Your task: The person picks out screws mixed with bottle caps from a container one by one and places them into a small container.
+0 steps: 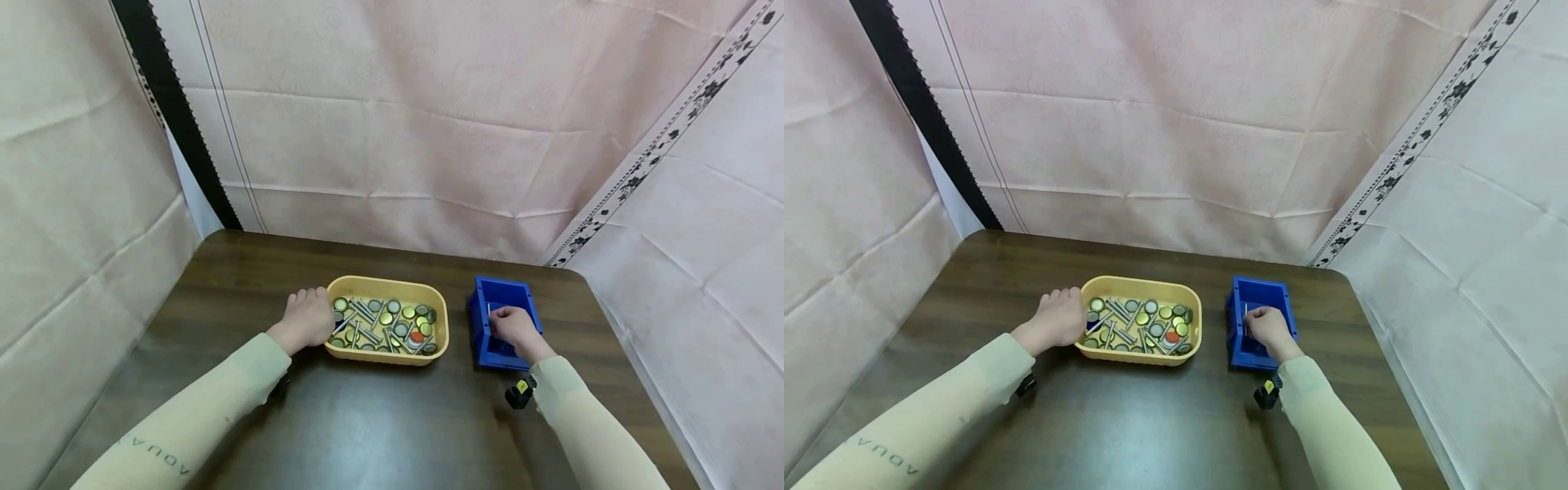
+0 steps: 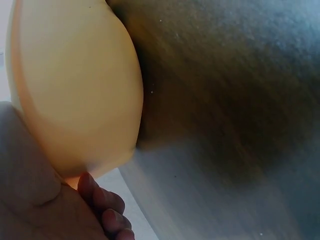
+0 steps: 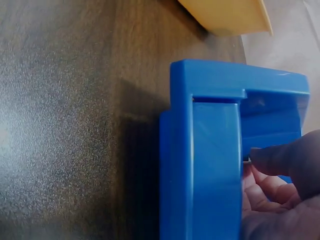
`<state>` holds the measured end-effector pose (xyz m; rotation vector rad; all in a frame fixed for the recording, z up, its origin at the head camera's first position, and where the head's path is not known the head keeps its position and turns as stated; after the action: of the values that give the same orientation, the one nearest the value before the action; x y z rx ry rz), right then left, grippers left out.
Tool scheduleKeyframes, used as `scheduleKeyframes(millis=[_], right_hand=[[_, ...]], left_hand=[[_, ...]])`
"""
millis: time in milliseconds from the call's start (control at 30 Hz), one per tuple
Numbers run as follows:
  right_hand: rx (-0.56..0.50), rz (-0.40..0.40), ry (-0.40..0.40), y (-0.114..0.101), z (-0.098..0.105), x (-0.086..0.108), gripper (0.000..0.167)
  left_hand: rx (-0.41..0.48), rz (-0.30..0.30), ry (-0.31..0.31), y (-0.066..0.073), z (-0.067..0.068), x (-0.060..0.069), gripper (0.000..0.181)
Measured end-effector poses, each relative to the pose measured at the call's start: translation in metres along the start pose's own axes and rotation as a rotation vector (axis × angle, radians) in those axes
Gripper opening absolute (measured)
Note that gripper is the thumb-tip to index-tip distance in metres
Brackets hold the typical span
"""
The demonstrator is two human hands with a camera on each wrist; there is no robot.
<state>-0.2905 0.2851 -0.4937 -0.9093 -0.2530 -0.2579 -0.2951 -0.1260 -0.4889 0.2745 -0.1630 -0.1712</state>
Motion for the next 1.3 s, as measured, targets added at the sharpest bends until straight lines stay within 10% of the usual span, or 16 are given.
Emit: scheduleKeyframes(millis=[833,1300], right_hand=[[0.112,0.048,0.075,-0.013,0.008,0.002,0.02],[-0.035,0.255,0.226,-0.08,0.012,0.027,0.035]], left_hand=[[-0.013,-0.007,-0.02,-0.002,-0.002,-0.004,0.032],[-0.011,-0.01,-0.018,0.0,-0.001,-0.003,0.031]])
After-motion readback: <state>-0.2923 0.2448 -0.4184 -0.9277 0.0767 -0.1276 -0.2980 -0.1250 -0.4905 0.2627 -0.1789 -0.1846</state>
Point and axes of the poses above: each hand's wrist, its own x-axis away from the middle knuckle, its own z-axis out of the back of the hand, y = z × x, the point moved 6 cm from there along -x, towards the middle knuckle
